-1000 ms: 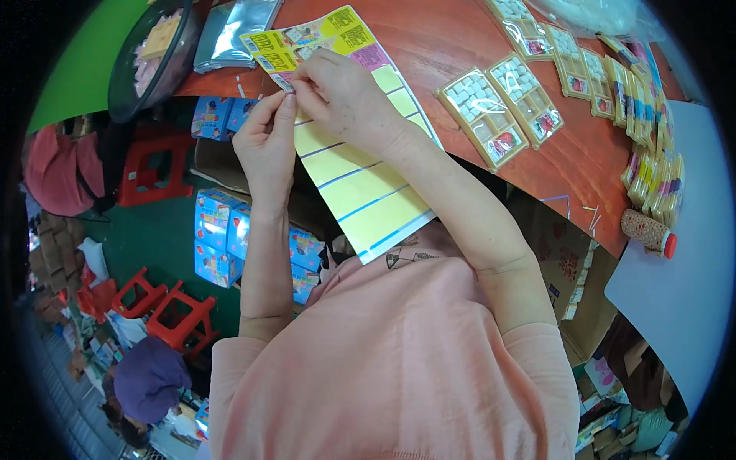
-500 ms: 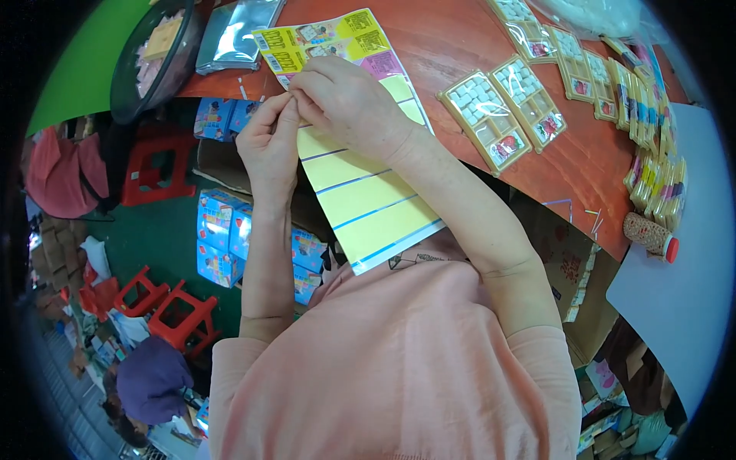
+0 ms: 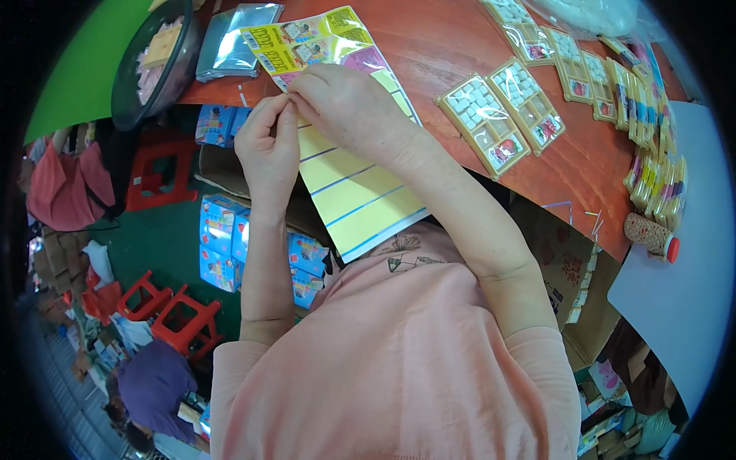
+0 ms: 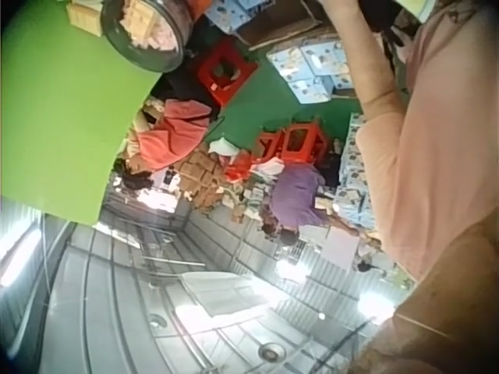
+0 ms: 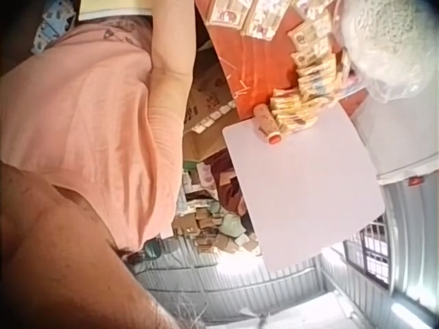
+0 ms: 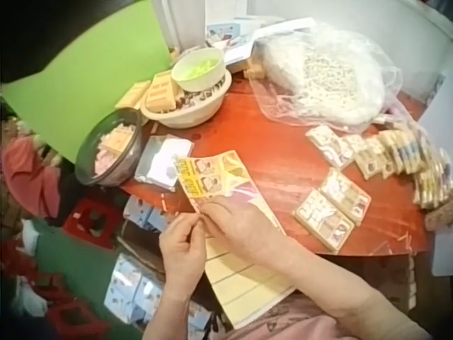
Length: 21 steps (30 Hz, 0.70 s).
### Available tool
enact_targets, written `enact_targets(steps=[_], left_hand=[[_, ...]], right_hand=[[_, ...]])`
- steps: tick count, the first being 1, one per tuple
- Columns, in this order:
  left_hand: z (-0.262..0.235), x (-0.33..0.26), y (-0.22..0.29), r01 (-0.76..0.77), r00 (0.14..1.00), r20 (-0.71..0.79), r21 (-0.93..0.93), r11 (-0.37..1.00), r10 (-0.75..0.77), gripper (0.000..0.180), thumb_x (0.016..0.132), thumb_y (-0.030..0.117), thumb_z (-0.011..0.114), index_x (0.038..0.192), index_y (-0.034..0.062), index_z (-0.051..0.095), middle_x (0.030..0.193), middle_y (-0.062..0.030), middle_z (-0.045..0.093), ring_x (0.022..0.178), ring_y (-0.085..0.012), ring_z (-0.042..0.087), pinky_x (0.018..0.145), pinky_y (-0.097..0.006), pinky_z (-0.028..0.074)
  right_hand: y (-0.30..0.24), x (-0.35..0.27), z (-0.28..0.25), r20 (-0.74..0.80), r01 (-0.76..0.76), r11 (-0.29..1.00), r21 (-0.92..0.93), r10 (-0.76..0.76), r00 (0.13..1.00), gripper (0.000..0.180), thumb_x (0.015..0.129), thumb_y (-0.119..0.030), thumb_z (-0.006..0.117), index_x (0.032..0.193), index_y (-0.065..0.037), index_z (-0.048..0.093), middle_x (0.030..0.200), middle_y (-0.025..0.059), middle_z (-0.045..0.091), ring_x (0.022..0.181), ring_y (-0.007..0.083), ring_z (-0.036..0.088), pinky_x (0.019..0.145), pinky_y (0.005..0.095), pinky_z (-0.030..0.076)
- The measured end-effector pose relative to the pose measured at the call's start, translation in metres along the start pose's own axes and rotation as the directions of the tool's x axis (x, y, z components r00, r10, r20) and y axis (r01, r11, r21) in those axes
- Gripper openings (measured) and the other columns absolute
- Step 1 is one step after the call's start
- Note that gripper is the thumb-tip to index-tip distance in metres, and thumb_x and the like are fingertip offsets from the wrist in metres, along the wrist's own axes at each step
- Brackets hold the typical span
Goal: Packaging small white toy components into yellow plastic trays and sealing them with adhesive labels.
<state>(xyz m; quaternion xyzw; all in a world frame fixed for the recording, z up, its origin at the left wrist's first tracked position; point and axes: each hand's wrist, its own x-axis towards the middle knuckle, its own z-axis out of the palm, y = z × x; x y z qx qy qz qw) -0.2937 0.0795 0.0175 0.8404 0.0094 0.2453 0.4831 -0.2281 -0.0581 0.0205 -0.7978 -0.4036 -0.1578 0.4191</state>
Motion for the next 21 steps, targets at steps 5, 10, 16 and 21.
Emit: enact_targets(steps=[5,10,16,21], left_hand=[[0.009,0.003,0.002,0.075,0.997,-0.014,-0.122,0.990,-0.077,0.010,0.093,0.002,0.062,0.097,-0.0065,0.066,0.083,-0.0085,0.067,0.073,-0.0125,0.062,0.066,-0.026,0.049],[0.007,0.032,-0.002,0.320,0.940,-0.004,-0.339,0.885,-0.341,0.017,0.094,0.007,0.064,0.101,-0.0073,0.069,0.084,-0.0020,0.068,0.076,-0.0043,0.058,0.067,-0.021,0.047],[0.002,0.127,-0.072,0.105,0.993,0.034,0.185,0.977,-0.113,0.022,0.091,0.014,0.061,0.101,-0.0031,0.072,0.082,-0.0159,0.072,0.073,-0.0198,0.068,0.071,-0.031,0.052],[0.027,0.182,-0.086,-0.067,0.991,0.134,0.403,0.913,0.014,0.029,0.088,0.024,0.065,0.102,0.0002,0.073,0.081,-0.0185,0.072,0.076,-0.0285,0.069,0.073,-0.036,0.053]], right_hand=[[0.009,0.001,0.003,-0.093,-0.139,0.990,0.026,0.141,0.986,0.014,0.086,-0.005,0.066,0.099,-0.002,0.063,0.087,0.0112,0.066,0.080,0.0243,0.067,0.072,0.0316,0.054],[0.031,0.007,-0.016,-0.098,-0.456,0.688,0.565,0.605,0.790,0.011,0.095,-0.009,0.060,0.101,0.000,0.062,0.091,0.0063,0.068,0.084,0.0149,0.068,0.075,0.0261,0.054],[0.069,-0.006,-0.123,-0.471,-0.233,0.648,0.725,0.713,0.519,0.025,0.098,-0.016,0.056,0.114,0.002,0.063,0.105,0.0115,0.069,0.098,0.0194,0.067,0.088,0.0361,0.055],[0.055,-0.042,-0.218,-0.628,-0.042,0.740,0.672,0.599,0.497,0.019,0.098,-0.012,0.056,0.104,0.004,0.063,0.095,0.0124,0.070,0.086,0.0204,0.070,0.084,0.0387,0.058]])
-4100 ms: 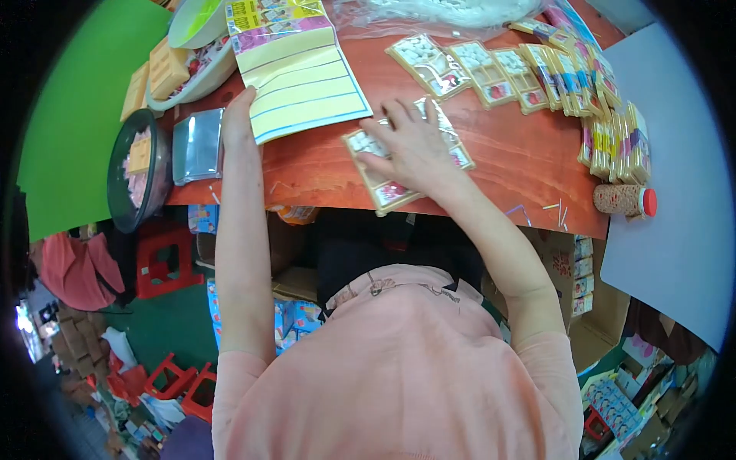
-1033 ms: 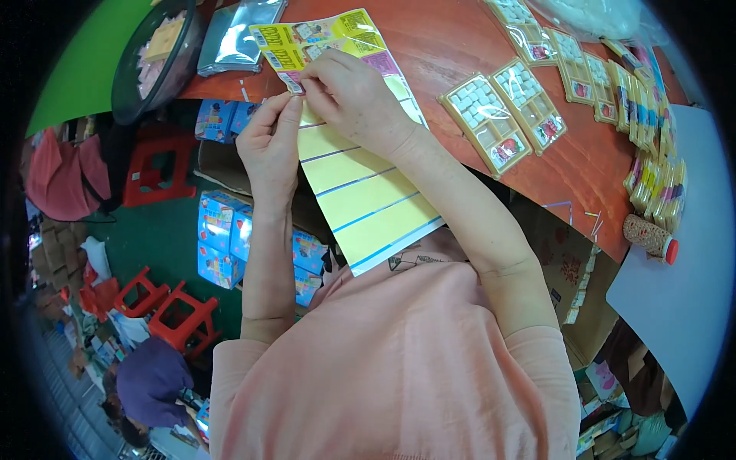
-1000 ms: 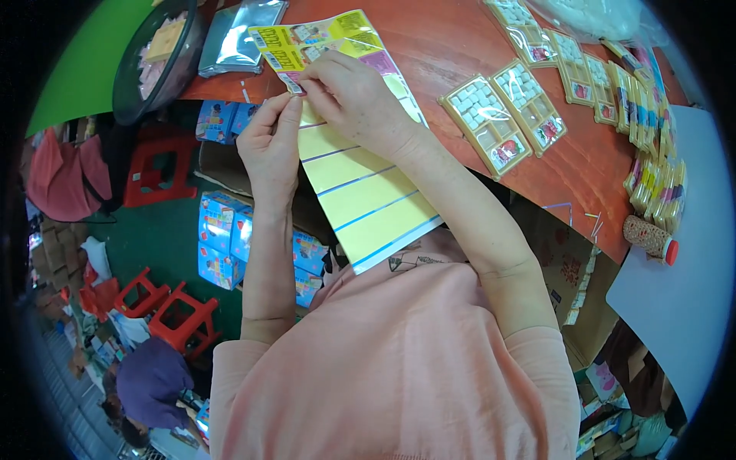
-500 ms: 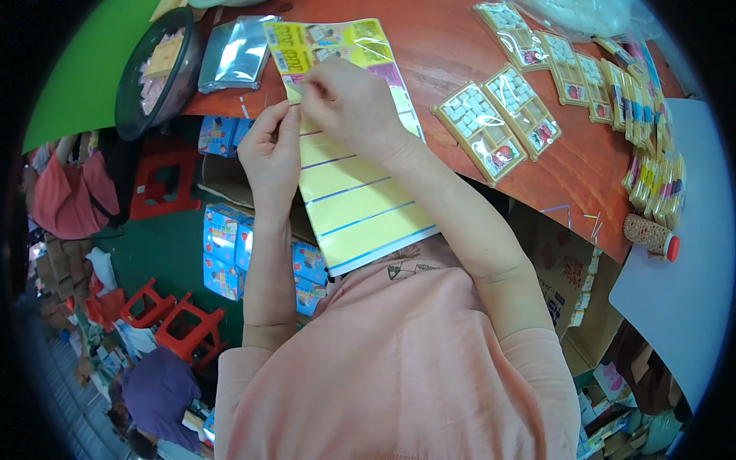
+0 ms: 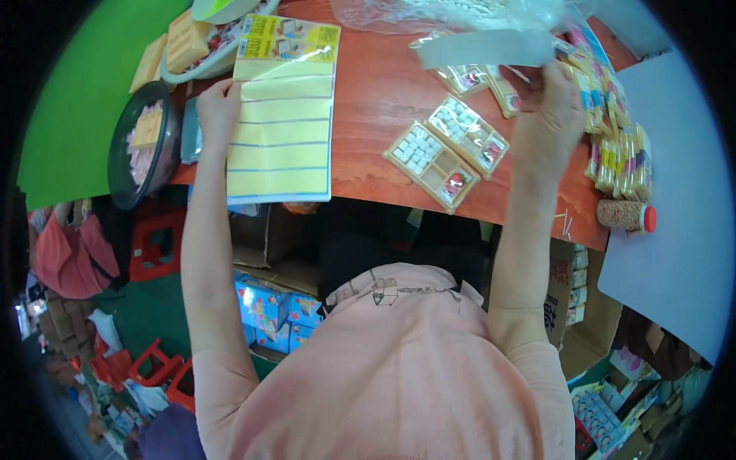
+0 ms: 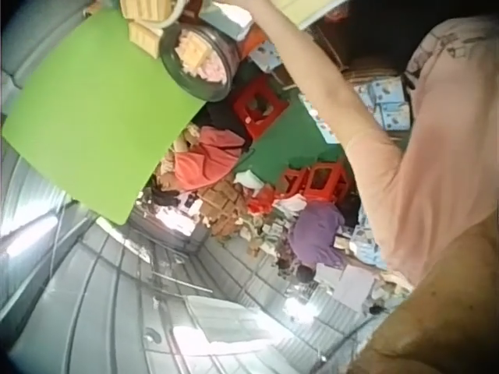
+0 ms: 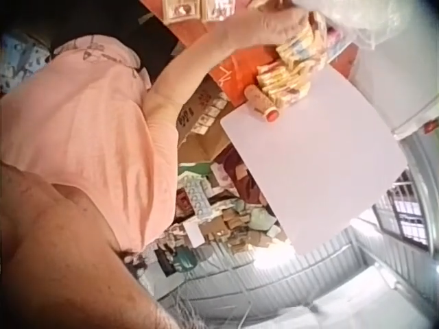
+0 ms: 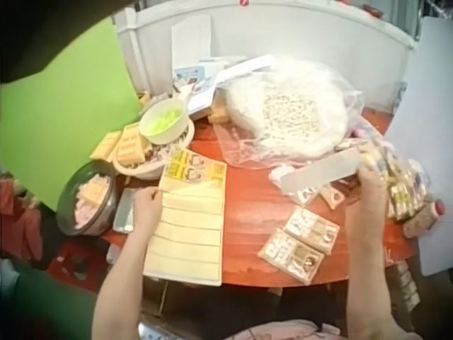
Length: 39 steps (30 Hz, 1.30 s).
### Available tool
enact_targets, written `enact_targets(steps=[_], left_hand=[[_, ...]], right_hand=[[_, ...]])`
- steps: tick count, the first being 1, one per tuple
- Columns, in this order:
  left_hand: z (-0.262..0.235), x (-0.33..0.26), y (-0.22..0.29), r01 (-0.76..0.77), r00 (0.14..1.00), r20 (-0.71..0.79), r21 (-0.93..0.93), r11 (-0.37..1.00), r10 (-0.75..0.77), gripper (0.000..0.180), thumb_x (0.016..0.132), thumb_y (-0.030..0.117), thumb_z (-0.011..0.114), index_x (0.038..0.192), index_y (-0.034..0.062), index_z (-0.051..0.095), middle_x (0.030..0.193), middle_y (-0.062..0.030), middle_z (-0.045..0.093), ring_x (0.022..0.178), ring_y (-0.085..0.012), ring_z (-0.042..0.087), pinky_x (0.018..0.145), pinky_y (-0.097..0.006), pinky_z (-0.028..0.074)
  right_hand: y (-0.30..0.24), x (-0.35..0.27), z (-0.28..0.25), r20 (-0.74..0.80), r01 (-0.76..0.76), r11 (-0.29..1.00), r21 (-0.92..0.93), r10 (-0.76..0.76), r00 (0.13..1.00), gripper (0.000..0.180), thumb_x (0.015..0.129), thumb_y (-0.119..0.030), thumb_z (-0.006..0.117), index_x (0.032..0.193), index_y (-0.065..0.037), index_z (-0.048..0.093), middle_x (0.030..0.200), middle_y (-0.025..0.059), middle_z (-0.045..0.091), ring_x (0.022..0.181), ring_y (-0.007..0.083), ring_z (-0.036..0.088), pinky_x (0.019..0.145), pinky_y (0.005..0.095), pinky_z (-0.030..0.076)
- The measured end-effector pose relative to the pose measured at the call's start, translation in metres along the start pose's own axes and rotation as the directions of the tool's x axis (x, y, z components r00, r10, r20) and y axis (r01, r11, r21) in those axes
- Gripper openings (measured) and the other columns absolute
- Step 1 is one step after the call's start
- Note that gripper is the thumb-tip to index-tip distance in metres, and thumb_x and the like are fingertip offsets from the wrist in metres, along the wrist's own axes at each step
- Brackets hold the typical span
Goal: Packaging small white toy components into yellow plastic trays and sealing them with adhesive labels.
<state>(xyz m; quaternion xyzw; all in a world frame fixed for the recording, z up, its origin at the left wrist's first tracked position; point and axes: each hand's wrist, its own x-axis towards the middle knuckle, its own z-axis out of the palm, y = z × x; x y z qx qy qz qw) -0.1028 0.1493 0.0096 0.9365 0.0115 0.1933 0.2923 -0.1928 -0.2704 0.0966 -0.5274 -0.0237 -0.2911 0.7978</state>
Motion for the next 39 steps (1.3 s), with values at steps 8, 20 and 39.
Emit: enact_targets(steps=[8,20,39], left_hand=[[0.001,-0.020,0.100,-0.477,0.823,-0.027,0.510,0.716,0.568,0.019,0.088,0.023,0.067,0.089,0.0046,0.063,0.080,-0.0116,0.062,0.079,-0.0303,0.062,0.069,-0.042,0.051],[0.117,-0.216,0.235,-0.654,0.737,0.144,-0.096,0.751,0.660,0.051,0.083,0.030,0.072,0.121,-0.0011,0.058,0.124,-0.0168,0.056,0.122,-0.0340,0.049,0.107,-0.054,0.032],[0.042,-0.226,0.275,-0.305,0.930,-0.077,-0.705,0.640,0.360,0.049,0.072,-0.008,0.071,0.120,-0.0053,0.057,0.114,-0.0207,0.062,0.099,-0.0343,0.064,0.079,-0.037,0.054]], right_hand=[[-0.044,-0.031,-0.034,-0.107,0.411,0.836,-0.363,-0.476,0.873,0.018,0.098,-0.006,0.050,0.107,0.005,0.061,0.104,0.0186,0.069,0.092,0.0315,0.070,0.088,0.0478,0.058],[-0.041,-0.051,-0.067,-0.136,0.333,0.888,-0.316,-0.390,0.911,0.014,0.096,-0.006,0.056,0.105,0.004,0.060,0.101,0.0147,0.069,0.092,0.0259,0.070,0.090,0.0440,0.057],[-0.054,-0.127,-0.043,0.624,0.698,0.217,-0.683,-0.323,0.711,0.029,0.072,0.005,0.069,0.098,-0.007,0.063,0.104,0.0080,0.064,0.098,0.0266,0.063,0.096,0.0461,0.045]])
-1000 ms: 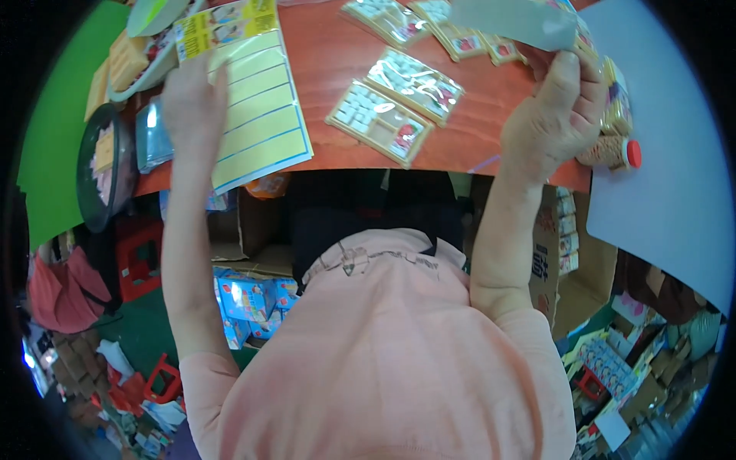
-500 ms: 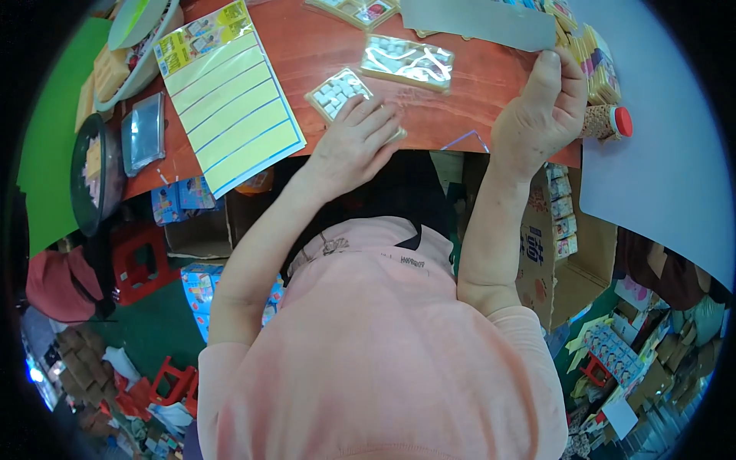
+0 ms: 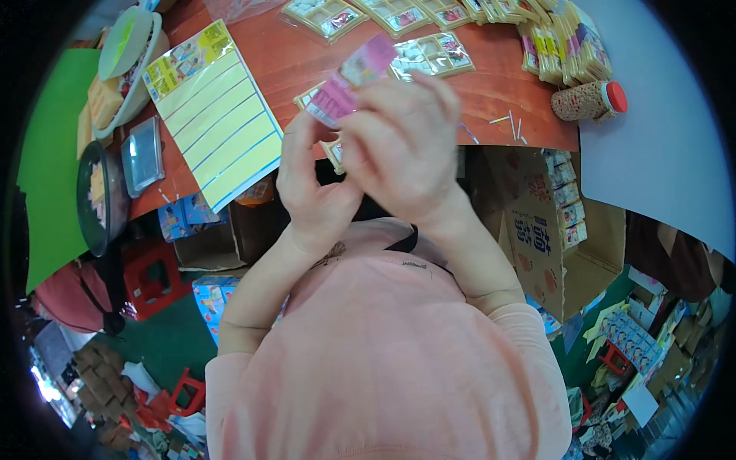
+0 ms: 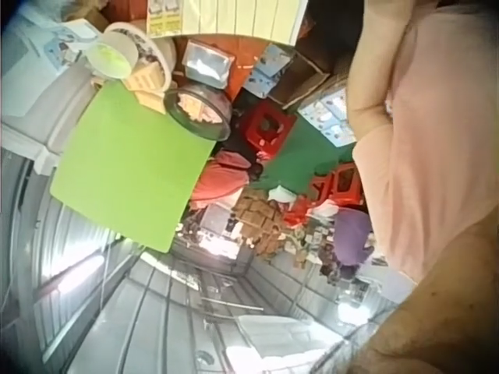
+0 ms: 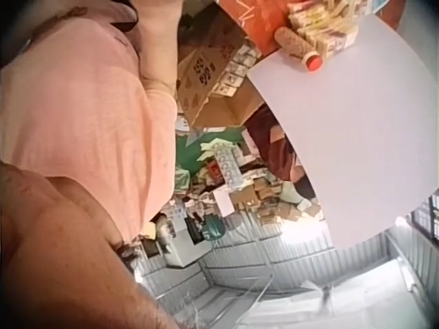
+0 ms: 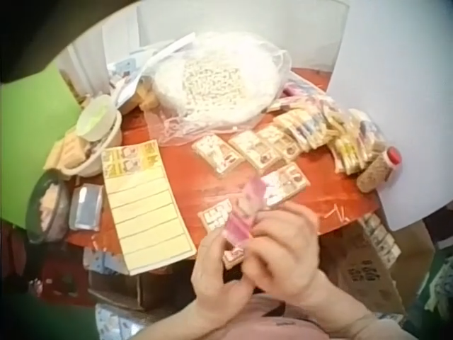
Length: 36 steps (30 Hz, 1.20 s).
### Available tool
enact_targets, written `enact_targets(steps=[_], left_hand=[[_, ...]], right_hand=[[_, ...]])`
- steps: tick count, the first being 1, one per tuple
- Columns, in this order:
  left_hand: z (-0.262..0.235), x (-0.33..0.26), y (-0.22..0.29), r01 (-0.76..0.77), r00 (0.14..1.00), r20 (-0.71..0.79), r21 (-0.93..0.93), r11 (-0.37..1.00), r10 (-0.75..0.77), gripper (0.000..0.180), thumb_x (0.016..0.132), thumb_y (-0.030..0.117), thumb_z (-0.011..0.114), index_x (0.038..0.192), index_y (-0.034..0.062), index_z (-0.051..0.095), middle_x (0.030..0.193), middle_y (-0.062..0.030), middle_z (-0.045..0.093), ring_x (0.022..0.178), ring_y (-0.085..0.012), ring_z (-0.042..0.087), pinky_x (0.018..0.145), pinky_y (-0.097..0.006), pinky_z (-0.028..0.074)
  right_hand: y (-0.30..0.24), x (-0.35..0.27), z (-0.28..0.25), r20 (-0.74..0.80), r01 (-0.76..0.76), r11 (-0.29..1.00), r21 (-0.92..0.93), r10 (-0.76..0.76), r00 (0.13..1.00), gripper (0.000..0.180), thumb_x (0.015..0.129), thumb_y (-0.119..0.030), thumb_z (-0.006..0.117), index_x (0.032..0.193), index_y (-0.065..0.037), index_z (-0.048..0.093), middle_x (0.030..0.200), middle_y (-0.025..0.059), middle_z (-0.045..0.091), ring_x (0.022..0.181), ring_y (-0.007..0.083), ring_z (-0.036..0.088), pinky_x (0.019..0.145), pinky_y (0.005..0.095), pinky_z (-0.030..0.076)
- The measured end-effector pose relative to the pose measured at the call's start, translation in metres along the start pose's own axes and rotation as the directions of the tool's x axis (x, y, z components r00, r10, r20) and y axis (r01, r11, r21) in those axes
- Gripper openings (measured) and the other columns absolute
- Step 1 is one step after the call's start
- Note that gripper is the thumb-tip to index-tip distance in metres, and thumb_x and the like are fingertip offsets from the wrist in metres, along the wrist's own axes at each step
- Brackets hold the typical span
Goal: Packaging small white toy components into yellow plastic trays and sealing them with adhesive labels.
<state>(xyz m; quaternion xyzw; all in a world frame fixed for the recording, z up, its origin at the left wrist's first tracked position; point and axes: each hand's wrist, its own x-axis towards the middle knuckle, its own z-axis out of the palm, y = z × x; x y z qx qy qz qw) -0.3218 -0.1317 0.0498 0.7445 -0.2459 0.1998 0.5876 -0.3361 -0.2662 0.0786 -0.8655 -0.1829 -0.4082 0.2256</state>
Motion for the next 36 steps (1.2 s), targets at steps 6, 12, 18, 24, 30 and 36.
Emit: enact_targets(steps=[6,12,18,24,30,36], left_hand=[[-0.016,-0.003,-0.013,0.117,0.985,-0.137,0.086,0.989,-0.105,0.025,0.087,-0.005,0.065,0.112,-0.0047,0.061,0.091,-0.0143,0.069,0.079,-0.0240,0.068,0.075,-0.031,0.054],[-0.036,0.007,-0.014,0.480,0.689,0.029,-0.767,0.426,-0.724,0.015,0.099,0.012,0.059,0.107,-0.0015,0.062,0.091,-0.0090,0.070,0.077,-0.0182,0.069,0.077,-0.031,0.053],[-0.035,-0.009,-0.024,0.566,0.572,0.090,-0.762,0.314,-0.815,0.017,0.098,0.016,0.062,0.104,-0.0004,0.064,0.088,-0.0091,0.069,0.069,-0.0177,0.068,0.062,-0.026,0.050],[-0.032,-0.036,-0.035,0.701,0.444,0.069,-0.648,0.298,-0.893,0.025,0.095,0.023,0.068,0.100,-0.0011,0.066,0.084,-0.0093,0.069,0.054,-0.0174,0.065,0.042,-0.022,0.041],[-0.024,-0.040,-0.037,0.736,0.360,0.040,-0.626,0.257,-0.932,0.027,0.094,0.024,0.069,0.099,-0.0028,0.067,0.082,-0.0116,0.069,0.055,-0.0182,0.067,0.042,-0.022,0.043],[-0.019,-0.046,-0.049,0.786,0.357,-0.026,-0.532,0.316,-0.934,0.027,0.095,0.023,0.068,0.099,-0.0040,0.068,0.079,-0.0111,0.069,0.055,-0.0171,0.067,0.044,-0.022,0.045]], right_hand=[[-0.004,-0.001,0.003,0.180,-0.002,0.986,0.167,-0.028,0.983,0.034,0.074,-0.005,0.073,0.108,-0.009,0.068,0.114,0.0095,0.060,0.114,0.0300,0.056,0.098,0.0434,0.042],[0.039,-0.020,0.013,0.352,-0.667,0.388,0.636,0.623,0.698,0.041,0.097,-0.020,0.060,0.135,-0.008,0.053,0.129,0.0089,0.054,0.115,0.0154,0.052,0.102,0.0320,0.040],[0.038,-0.027,0.024,0.427,-0.725,0.245,0.643,0.671,0.606,0.040,0.096,-0.011,0.063,0.134,-0.007,0.051,0.107,0.0046,0.065,0.095,0.0078,0.059,0.087,0.0234,0.046],[0.061,-0.046,0.039,0.491,-0.771,0.409,0.487,0.602,0.630,0.034,0.096,-0.009,0.062,0.129,-0.006,0.055,0.100,0.0038,0.067,0.092,0.0067,0.059,0.083,0.0227,0.046],[0.064,-0.048,0.047,0.478,-0.711,0.607,0.355,0.537,0.696,0.018,0.095,-0.011,0.060,0.110,-0.004,0.066,0.085,0.0053,0.066,0.080,0.0092,0.059,0.073,0.0260,0.049],[0.069,-0.051,0.055,0.506,-0.530,0.830,0.173,0.387,0.771,0.018,0.093,-0.007,0.061,0.108,-0.012,0.068,0.096,0.0012,0.066,0.083,0.0134,0.063,0.073,0.0263,0.050]])
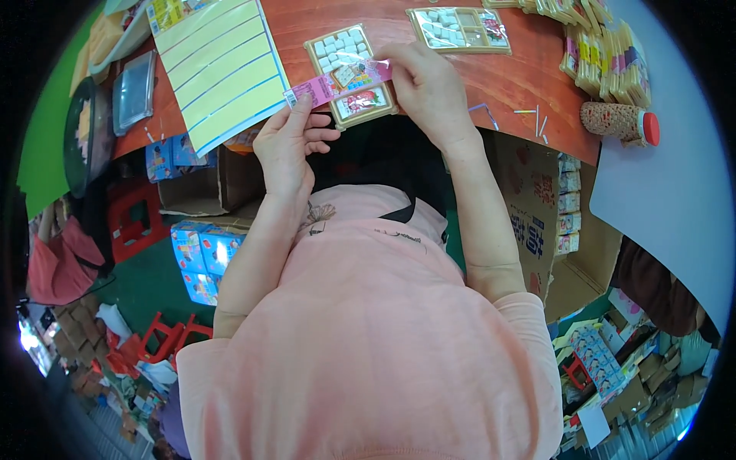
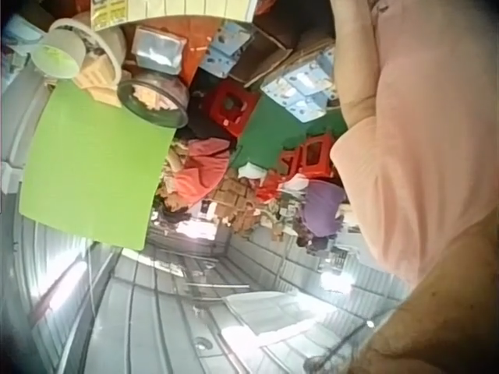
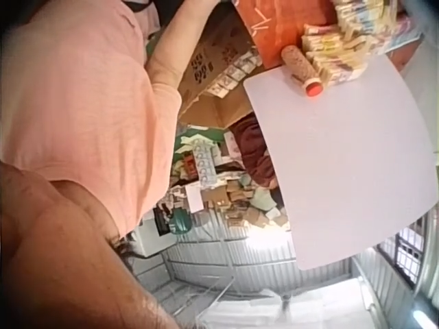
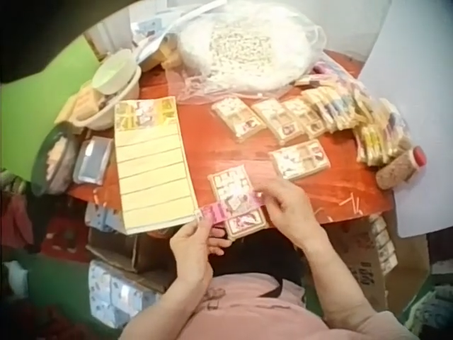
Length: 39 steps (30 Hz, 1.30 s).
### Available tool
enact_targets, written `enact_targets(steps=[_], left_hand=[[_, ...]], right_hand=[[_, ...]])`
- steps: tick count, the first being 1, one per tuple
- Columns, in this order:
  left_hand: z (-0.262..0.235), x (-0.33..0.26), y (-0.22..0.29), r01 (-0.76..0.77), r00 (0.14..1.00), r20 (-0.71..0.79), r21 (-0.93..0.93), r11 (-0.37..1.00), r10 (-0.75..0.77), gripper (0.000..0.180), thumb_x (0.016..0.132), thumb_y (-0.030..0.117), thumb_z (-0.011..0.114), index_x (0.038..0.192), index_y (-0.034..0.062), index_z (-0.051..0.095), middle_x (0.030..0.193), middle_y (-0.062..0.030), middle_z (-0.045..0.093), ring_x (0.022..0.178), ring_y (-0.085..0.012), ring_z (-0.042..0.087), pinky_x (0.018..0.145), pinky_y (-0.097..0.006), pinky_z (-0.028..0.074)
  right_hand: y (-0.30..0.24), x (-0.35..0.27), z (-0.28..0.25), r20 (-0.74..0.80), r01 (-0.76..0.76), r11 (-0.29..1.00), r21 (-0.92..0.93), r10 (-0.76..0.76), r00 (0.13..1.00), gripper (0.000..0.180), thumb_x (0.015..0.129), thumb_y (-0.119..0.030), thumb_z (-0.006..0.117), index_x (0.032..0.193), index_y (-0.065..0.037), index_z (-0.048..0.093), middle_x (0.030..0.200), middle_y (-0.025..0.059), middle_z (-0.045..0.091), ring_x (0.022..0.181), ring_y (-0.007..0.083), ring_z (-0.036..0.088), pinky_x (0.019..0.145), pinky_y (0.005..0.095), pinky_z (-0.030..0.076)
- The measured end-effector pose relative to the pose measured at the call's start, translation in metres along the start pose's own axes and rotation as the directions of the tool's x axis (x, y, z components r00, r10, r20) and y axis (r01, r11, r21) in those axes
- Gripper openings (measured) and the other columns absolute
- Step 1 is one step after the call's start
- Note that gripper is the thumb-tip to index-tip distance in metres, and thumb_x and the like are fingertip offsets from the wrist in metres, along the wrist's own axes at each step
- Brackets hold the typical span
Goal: Packaging small white toy components into yellow plastic trays and sealing them with adhesive labels.
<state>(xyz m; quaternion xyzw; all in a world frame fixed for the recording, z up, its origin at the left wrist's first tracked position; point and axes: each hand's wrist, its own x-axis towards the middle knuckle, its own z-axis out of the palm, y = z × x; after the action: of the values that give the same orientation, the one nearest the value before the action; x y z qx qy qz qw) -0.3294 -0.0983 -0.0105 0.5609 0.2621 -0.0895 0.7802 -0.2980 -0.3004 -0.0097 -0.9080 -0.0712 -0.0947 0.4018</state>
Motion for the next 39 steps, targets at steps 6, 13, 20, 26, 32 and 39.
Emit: enact_targets(steps=[6,13,20,26,32,39], left_hand=[[-0.001,-0.002,-0.017,-0.173,0.984,-0.027,0.111,0.979,0.177,0.026,0.094,0.020,0.068,0.103,-0.0045,0.065,0.080,-0.0091,0.068,0.060,-0.0128,0.066,0.053,-0.022,0.050],[-0.001,-0.017,-0.019,-0.093,0.993,0.062,-0.051,0.994,0.096,0.033,0.089,0.012,0.074,0.113,0.0019,0.052,0.102,-0.0094,0.068,0.087,-0.0149,0.068,0.071,-0.027,0.056],[-0.015,-0.014,-0.010,0.045,0.985,0.172,-0.267,0.963,0.002,0.032,0.086,0.002,0.074,0.110,0.0040,0.053,0.103,-0.0097,0.067,0.090,-0.0168,0.068,0.078,-0.032,0.058],[-0.023,-0.020,-0.009,0.055,0.934,0.354,-0.263,0.963,0.044,0.029,0.085,0.000,0.075,0.104,0.0058,0.054,0.096,-0.0067,0.067,0.084,-0.0153,0.067,0.075,-0.031,0.056],[-0.021,-0.025,-0.008,-0.017,0.966,0.249,-0.221,0.975,0.073,0.030,0.083,0.000,0.077,0.103,0.0063,0.055,0.093,-0.0048,0.067,0.080,-0.0120,0.064,0.071,-0.027,0.053],[-0.024,-0.021,-0.005,-0.027,0.975,0.210,-0.240,0.971,0.079,0.030,0.083,0.000,0.077,0.103,0.0062,0.055,0.093,-0.0040,0.065,0.078,-0.0107,0.061,0.070,-0.026,0.050]], right_hand=[[-0.009,-0.005,0.005,0.081,0.222,0.887,-0.405,-0.207,0.975,0.032,0.085,-0.008,0.067,0.113,-0.025,0.070,0.089,0.0029,0.061,0.083,0.0222,0.065,0.063,0.0352,0.054],[-0.017,-0.022,0.006,0.123,0.265,0.884,-0.386,-0.235,0.964,0.031,0.087,-0.008,0.066,0.115,-0.018,0.066,0.092,0.0043,0.062,0.083,0.0234,0.065,0.064,0.0367,0.054],[-0.014,-0.026,0.000,0.010,-0.096,0.925,0.367,0.100,0.995,0.032,0.098,-0.009,0.057,0.129,-0.008,0.049,0.098,0.0066,0.067,0.093,0.0140,0.066,0.072,0.0307,0.054],[-0.024,-0.043,0.026,0.397,-0.386,-0.107,0.916,0.115,0.911,0.029,0.099,-0.019,0.060,0.122,-0.005,0.050,0.124,0.0076,0.060,0.114,0.0157,0.061,0.093,0.0276,0.053],[-0.026,-0.051,0.019,0.423,-0.430,-0.012,0.903,0.198,0.884,0.024,0.099,-0.019,0.059,0.120,-0.008,0.052,0.112,0.0032,0.062,0.102,0.0126,0.064,0.086,0.0307,0.056],[-0.023,-0.047,0.007,0.521,-0.521,-0.111,0.846,-0.031,0.853,0.020,0.100,-0.016,0.056,0.118,-0.007,0.052,0.111,0.0037,0.061,0.101,0.0129,0.064,0.087,0.0292,0.055]])
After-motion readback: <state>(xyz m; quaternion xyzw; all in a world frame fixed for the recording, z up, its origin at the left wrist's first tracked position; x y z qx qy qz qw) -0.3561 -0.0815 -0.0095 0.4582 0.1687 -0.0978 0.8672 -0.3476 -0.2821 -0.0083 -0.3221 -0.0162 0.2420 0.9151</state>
